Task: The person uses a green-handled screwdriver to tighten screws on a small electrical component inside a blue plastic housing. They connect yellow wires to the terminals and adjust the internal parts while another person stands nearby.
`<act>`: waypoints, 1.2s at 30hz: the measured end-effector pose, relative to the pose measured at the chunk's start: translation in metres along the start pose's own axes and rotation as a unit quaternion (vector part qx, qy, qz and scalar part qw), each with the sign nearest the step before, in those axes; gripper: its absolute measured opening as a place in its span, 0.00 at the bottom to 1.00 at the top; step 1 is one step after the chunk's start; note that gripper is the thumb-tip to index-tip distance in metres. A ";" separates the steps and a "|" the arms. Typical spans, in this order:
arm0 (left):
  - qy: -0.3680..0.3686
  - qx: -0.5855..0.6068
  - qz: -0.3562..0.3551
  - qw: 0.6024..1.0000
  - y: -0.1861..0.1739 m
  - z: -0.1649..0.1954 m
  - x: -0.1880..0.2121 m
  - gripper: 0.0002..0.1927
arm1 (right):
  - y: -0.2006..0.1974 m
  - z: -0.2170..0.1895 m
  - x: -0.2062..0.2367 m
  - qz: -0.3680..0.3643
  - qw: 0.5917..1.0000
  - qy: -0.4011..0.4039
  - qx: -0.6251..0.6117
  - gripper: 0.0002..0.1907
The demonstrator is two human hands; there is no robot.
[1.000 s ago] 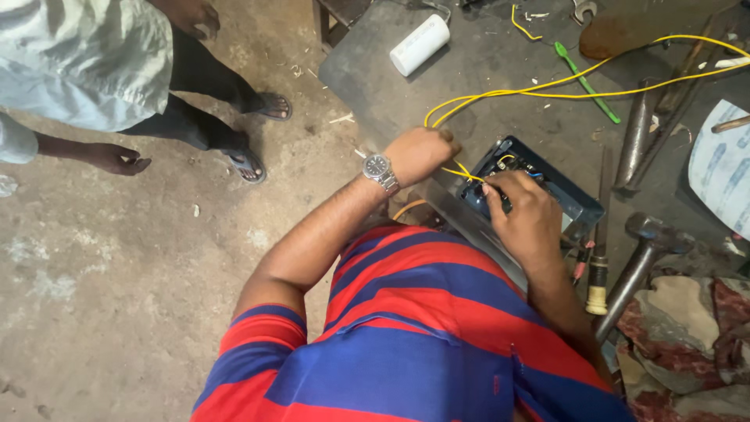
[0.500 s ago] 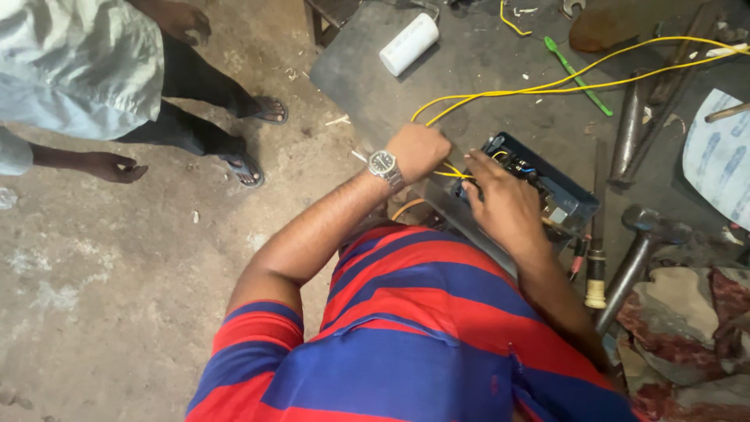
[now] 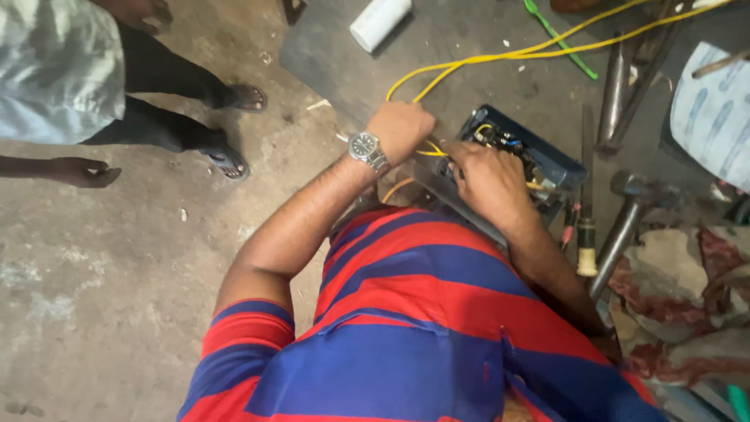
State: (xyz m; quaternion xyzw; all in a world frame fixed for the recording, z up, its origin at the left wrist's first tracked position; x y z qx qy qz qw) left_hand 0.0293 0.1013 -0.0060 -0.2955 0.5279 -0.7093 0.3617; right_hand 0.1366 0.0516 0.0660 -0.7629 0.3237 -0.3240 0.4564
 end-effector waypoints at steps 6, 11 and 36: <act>0.003 0.020 0.015 1.000 -0.007 -0.005 0.004 0.05 | 0.001 0.000 0.001 -0.004 1.000 0.003 -0.021 0.16; -0.010 0.152 0.034 0.988 -0.020 -0.013 0.014 0.09 | -0.046 0.003 0.020 0.193 0.976 -0.034 -0.099 0.14; 0.066 0.305 0.268 0.912 -0.151 0.021 0.038 0.08 | -0.110 0.038 0.071 0.301 0.920 0.050 -0.245 0.10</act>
Point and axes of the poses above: each hand's wrist, its own x-axis away from the middle knuckle, its own y-axis out of the palm, z = x × y, the point moved 8 cm from there along -x, towards the middle knuckle, and after that the axes turned 8 degrees about -z, right-handed, at the moved point
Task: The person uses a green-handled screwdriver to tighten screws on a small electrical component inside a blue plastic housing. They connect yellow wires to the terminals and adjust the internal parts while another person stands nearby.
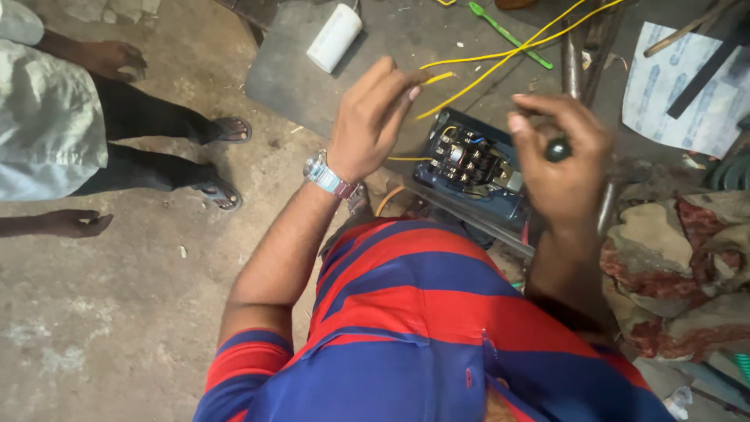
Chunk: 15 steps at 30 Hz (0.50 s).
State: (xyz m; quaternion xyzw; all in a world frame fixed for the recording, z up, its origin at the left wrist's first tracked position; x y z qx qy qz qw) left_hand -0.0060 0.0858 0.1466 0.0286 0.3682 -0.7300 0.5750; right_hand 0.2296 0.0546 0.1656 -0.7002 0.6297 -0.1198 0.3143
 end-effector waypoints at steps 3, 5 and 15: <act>-0.018 -0.019 -0.011 1.000 0.007 0.003 0.002 0.08 | 0.016 -0.017 -0.013 -0.026 0.998 -0.038 0.046 0.11; -0.013 -0.037 -0.017 0.999 0.009 0.007 0.002 0.08 | 0.027 -0.037 -0.017 -0.034 0.988 -0.136 0.058 0.12; 0.005 -0.087 0.009 0.996 0.014 0.011 0.012 0.09 | 0.049 -0.027 -0.024 -0.031 0.987 -0.129 0.091 0.06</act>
Point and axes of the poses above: each hand's wrist, its own x-axis away from the middle knuckle, its own y-axis out of the palm, z = x × y, the point moved 8 cm from there along -x, towards the middle knuckle, and after that the axes turned 8 degrees about -z, right-handed, at the moved point
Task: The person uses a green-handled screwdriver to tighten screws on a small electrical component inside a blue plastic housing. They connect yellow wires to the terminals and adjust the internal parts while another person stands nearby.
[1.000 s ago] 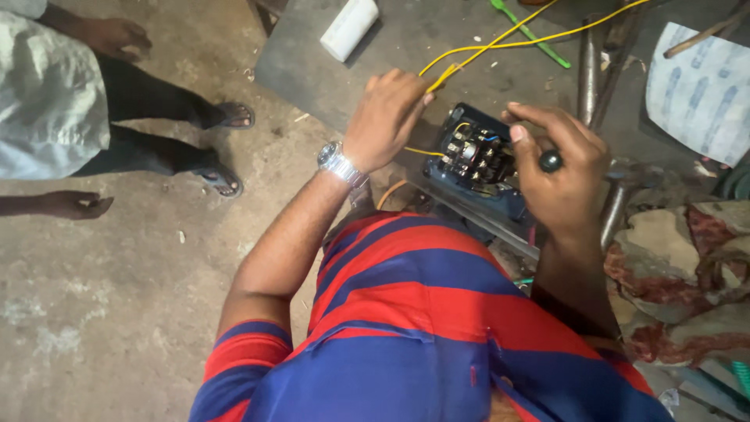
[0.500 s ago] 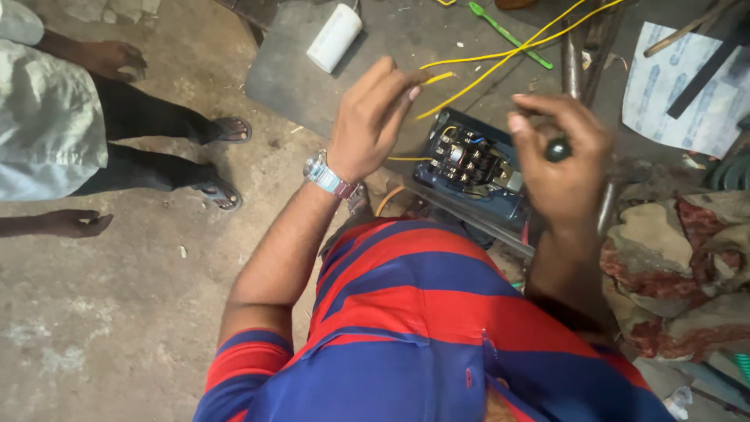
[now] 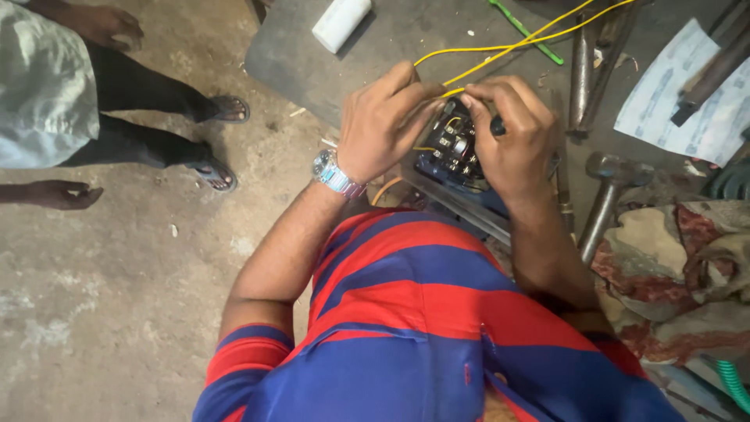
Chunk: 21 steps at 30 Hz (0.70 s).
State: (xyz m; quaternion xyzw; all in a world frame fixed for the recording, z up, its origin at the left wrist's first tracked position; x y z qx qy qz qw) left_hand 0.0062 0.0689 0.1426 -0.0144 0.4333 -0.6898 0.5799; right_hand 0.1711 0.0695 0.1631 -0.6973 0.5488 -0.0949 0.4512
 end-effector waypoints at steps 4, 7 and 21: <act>-0.009 0.018 0.042 0.999 0.007 -0.005 0.005 0.09 | 0.006 0.003 -0.006 -0.044 0.999 0.015 -0.027 0.05; -0.012 -0.013 0.035 0.999 0.017 -0.007 0.009 0.09 | -0.001 0.001 -0.007 -0.064 0.997 -0.023 -0.040 0.09; -0.046 -0.064 -0.191 0.978 0.103 -0.053 0.022 0.05 | -0.064 0.040 0.053 0.207 0.802 -0.105 -0.550 0.11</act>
Point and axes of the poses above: each hand's wrist, its own x-axis away from the middle knuckle, its own y-axis out of the palm, z = x × y, the point moved 8 cm from there along -x, towards the middle knuckle, and after that the axes turned 8 degrees about -z, right-handed, at the moved point
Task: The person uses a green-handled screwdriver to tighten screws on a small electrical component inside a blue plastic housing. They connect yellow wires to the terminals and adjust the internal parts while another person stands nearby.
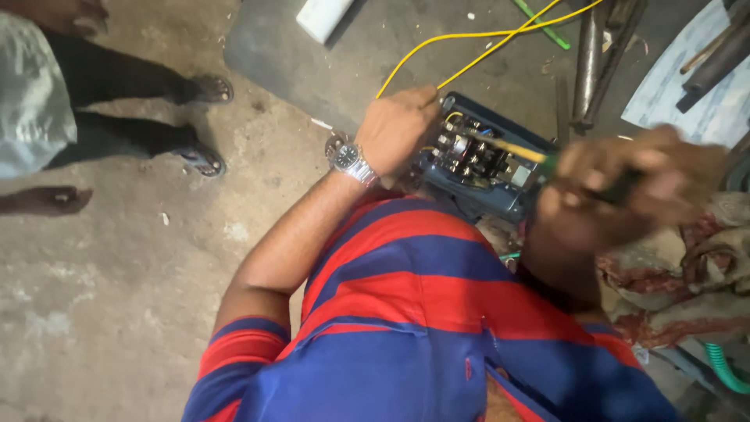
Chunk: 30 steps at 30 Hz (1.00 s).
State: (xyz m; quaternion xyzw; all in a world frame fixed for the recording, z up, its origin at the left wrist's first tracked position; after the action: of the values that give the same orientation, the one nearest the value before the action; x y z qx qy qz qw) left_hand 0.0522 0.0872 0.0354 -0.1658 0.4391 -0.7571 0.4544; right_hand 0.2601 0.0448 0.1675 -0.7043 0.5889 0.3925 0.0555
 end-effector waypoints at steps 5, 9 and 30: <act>0.053 0.016 -0.003 0.998 0.006 -0.001 -0.004 0.06 | 0.005 0.042 0.027 0.072 0.982 0.040 0.168 0.12; 0.091 0.021 -0.014 0.996 0.008 -0.004 -0.011 0.07 | 0.007 0.054 0.032 0.092 0.978 0.074 0.172 0.12; 0.111 0.015 -0.052 0.992 0.021 -0.008 -0.020 0.06 | 0.022 0.074 0.012 -0.013 0.978 0.155 0.138 0.11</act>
State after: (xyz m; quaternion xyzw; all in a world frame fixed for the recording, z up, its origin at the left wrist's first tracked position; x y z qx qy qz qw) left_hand 0.0688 0.1039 0.0170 -0.0969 0.4658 -0.8001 0.3654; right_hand 0.2048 0.0688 0.1175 -0.7500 0.6294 0.1925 0.0653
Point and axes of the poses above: each hand's wrist, its own x-axis away from the middle knuckle, its own y-axis out of the palm, z = x × y, the point moved 8 cm from there along -x, towards the middle knuckle, and after that the axes turned 8 degrees about -z, right-handed, at the moved point
